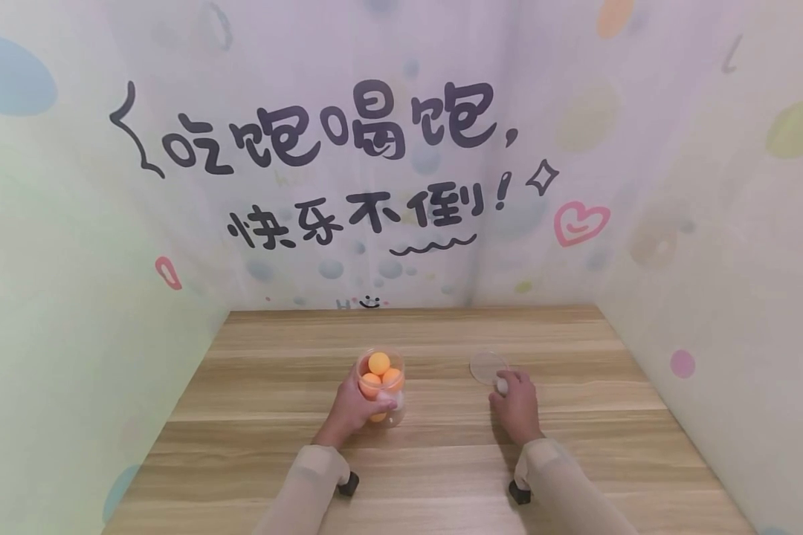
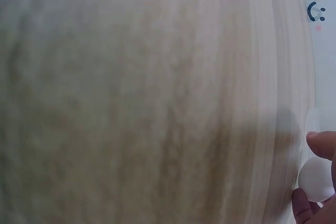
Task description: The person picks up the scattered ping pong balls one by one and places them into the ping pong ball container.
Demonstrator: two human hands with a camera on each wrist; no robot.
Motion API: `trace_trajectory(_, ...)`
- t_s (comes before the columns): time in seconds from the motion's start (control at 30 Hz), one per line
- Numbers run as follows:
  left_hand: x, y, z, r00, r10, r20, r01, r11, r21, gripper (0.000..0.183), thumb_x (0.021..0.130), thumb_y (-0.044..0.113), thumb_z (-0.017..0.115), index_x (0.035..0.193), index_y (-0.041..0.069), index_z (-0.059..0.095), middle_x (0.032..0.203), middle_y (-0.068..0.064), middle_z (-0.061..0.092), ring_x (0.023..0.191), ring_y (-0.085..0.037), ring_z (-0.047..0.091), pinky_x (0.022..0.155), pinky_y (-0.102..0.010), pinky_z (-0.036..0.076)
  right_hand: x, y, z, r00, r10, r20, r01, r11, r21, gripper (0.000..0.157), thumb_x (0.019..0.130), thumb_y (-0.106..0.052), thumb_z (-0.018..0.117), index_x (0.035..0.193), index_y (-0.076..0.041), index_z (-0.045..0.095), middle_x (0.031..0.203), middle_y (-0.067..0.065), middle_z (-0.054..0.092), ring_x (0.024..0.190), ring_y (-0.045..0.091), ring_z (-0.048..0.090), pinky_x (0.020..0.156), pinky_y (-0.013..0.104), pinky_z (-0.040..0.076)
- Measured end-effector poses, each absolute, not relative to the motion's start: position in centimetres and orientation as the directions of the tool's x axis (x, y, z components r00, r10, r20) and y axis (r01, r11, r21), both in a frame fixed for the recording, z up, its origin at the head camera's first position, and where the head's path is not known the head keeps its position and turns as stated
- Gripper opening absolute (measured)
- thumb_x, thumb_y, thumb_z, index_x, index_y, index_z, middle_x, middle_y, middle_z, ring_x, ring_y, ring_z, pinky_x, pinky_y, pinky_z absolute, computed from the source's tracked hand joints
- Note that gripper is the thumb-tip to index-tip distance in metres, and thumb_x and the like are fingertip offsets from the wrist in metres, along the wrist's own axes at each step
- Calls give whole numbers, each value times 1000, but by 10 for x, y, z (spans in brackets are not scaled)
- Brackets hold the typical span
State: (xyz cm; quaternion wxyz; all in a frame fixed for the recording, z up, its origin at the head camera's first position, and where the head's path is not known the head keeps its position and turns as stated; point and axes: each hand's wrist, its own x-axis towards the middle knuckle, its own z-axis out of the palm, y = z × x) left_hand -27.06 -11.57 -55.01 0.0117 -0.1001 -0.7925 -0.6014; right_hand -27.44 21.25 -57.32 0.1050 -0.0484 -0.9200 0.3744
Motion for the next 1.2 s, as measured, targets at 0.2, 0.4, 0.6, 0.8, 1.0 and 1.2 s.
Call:
trace_trajectory(0.2, -270, -116, -549, -980, 143, 135, 169, 262, 950, 98, 68, 17, 90, 148, 20, 33, 137, -2, 49, 121, -23, 52, 104, -42, 41, -276, 212, -578, -966, 150, 210, -38, 723, -690, 40, 81, 0, 74, 119, 1, 62, 124, 28, 52, 114, 45, 51, 94, 58, 44)
trace_trajectory(0.4, -270, -116, -549, -979, 146, 139, 174, 260, 950, 98, 69, 16, 90, 148, 19, 33, 138, -3, 49, 121, -24, 52, 104, -42, 41, -275, 210, -581, -960, 134, 244, -77, 714, -696, 40, 79, 1, 75, 117, 0, 63, 117, 27, 56, 108, 45, 55, 91, 58, 46)
trace_trajectory(0.6, -270, -116, -550, -978, 154, 141, 178, 263, 948, 97, 69, 15, 90, 148, 21, 33, 137, -2, 49, 120, -23, 51, 105, -42, 40, -273, 205, -581, -951, 130, 279, -115, 691, -714, 42, 77, -1, 78, 116, 2, 63, 110, 24, 60, 102, 41, 58, 87, 56, 48)
trace_trajectory(0.8, -270, -117, -550, -975, 163, 154, 190, 240, 952, 97, 69, 18, 90, 148, 22, 34, 137, -1, 49, 120, -23, 52, 105, -42, 40, -270, 199, -579, -959, 139, 249, -98, 658, -746, 43, 80, -4, 77, 119, 2, 61, 117, 23, 60, 110, 39, 57, 90, 54, 48)
trace_trajectory(1.0, -270, -117, -550, -975, 162, 152, 189, 247, 951, 97, 69, 16, 90, 148, 23, 34, 137, 0, 49, 121, -22, 51, 104, -42, 41, -269, 192, -577, -965, 148, 216, -71, 647, -760, 45, 82, -8, 77, 123, 1, 61, 118, 20, 62, 104, 33, 59, 86, 50, 50)
trace_trajectory(1.2, -268, -117, -550, -976, 158, 150, 187, 253, 949, 95, 69, 14, 89, 147, 22, 34, 137, -1, 49, 120, -22, 51, 105, -42, 41, -267, 188, -581, -954, 134, 267, -129, 624, -771, 45, 79, -11, 81, 119, 0, 64, 109, 16, 66, 95, 29, 61, 80, 46, 51)
